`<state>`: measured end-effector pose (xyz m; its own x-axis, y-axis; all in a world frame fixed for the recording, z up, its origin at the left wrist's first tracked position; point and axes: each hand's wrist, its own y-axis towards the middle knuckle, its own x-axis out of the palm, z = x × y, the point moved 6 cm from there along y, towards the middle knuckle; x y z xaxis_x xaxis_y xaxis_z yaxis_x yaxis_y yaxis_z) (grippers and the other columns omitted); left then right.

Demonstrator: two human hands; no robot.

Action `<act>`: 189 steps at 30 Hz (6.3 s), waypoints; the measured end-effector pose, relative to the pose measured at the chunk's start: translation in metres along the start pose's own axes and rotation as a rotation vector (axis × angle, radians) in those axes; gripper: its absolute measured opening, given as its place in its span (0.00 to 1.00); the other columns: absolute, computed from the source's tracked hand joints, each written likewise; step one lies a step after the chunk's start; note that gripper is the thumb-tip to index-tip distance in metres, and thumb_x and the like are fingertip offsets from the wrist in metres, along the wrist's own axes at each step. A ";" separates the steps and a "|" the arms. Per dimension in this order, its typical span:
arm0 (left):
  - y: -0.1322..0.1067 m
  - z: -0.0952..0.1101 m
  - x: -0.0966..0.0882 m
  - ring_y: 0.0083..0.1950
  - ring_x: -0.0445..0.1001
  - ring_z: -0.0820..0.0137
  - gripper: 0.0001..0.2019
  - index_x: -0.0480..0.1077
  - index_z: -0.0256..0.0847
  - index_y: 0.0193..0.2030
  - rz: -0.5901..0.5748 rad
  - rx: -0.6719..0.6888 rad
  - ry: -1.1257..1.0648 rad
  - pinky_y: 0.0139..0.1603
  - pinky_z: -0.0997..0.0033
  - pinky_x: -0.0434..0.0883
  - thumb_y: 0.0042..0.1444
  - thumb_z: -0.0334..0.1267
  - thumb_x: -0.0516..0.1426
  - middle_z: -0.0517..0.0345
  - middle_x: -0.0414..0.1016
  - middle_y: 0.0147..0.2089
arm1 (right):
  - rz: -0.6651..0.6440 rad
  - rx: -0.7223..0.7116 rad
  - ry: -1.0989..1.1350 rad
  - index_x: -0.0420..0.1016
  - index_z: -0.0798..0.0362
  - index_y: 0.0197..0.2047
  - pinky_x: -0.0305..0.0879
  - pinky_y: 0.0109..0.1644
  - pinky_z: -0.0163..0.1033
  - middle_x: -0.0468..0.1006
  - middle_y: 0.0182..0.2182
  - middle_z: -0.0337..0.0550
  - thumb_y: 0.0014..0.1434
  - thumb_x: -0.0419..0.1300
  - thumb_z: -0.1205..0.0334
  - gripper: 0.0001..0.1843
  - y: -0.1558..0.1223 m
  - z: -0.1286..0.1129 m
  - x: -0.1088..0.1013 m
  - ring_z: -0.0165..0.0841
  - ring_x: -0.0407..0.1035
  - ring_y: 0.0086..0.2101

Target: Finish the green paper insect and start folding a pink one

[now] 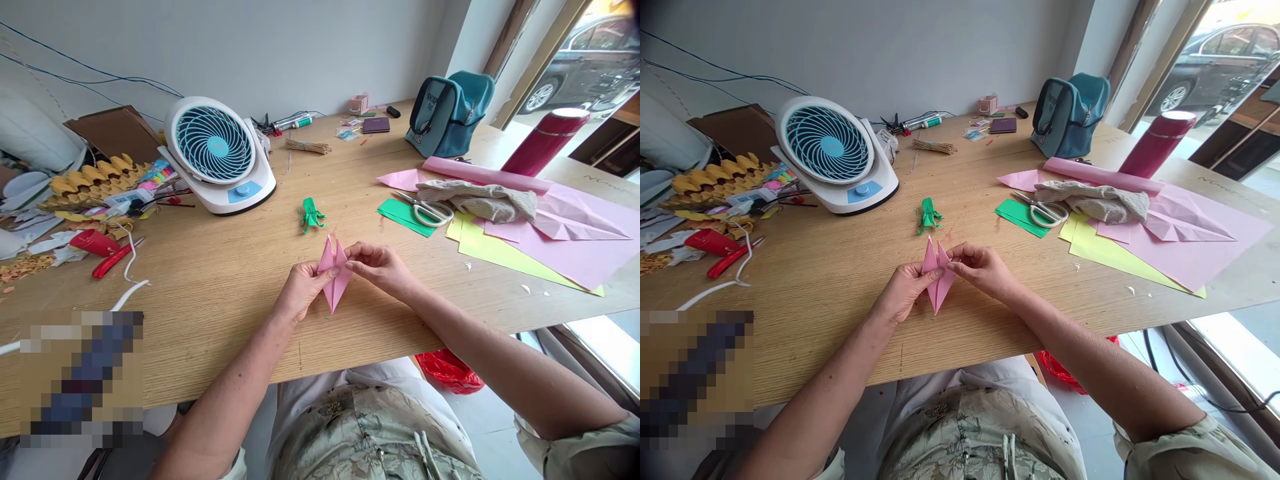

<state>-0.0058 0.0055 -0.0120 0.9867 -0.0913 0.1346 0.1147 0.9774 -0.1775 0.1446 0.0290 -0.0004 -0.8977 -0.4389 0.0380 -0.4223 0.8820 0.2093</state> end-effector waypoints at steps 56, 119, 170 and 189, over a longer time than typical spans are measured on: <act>-0.016 0.014 0.011 0.47 0.76 0.65 0.14 0.69 0.43 0.48 -0.503 0.190 0.995 0.46 0.69 0.69 0.55 0.30 0.58 0.59 0.78 0.46 | -0.278 -0.503 -1.079 0.77 0.52 0.39 0.53 0.41 0.40 0.77 0.35 0.44 0.66 0.59 0.63 0.06 -0.024 -0.022 0.021 0.32 0.67 0.35; -0.083 0.004 0.023 0.56 0.76 0.63 0.06 0.73 0.41 0.44 -0.052 0.757 1.337 0.56 0.62 0.76 0.65 0.29 0.55 0.51 0.79 0.54 | -0.516 -0.729 -1.172 0.73 0.57 0.42 0.58 0.39 0.40 0.73 0.34 0.47 0.70 0.52 0.68 0.09 -0.056 -0.014 0.033 0.33 0.64 0.33; -0.078 0.010 0.012 0.38 0.73 0.69 0.05 0.71 0.40 0.45 -0.011 0.528 1.260 0.41 0.68 0.71 0.66 0.31 0.55 0.58 0.74 0.36 | -0.335 -0.187 -0.901 0.74 0.56 0.36 0.59 0.38 0.38 0.73 0.31 0.43 0.68 0.57 0.63 0.09 -0.035 -0.009 0.032 0.32 0.66 0.32; -0.100 0.005 0.014 0.54 0.74 0.60 0.22 0.64 0.26 0.66 -0.224 0.813 1.616 0.50 0.59 0.79 0.65 0.23 0.49 0.41 0.66 0.69 | -0.313 -0.141 -0.897 0.73 0.55 0.32 0.60 0.36 0.35 0.71 0.30 0.42 0.67 0.57 0.66 0.10 -0.033 -0.013 0.032 0.30 0.65 0.30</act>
<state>-0.0038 -0.0922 0.0120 0.1486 0.1896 -0.9706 0.6549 0.7165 0.2402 0.1318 -0.0168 0.0069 -0.5334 -0.3046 -0.7891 -0.6929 0.6925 0.2010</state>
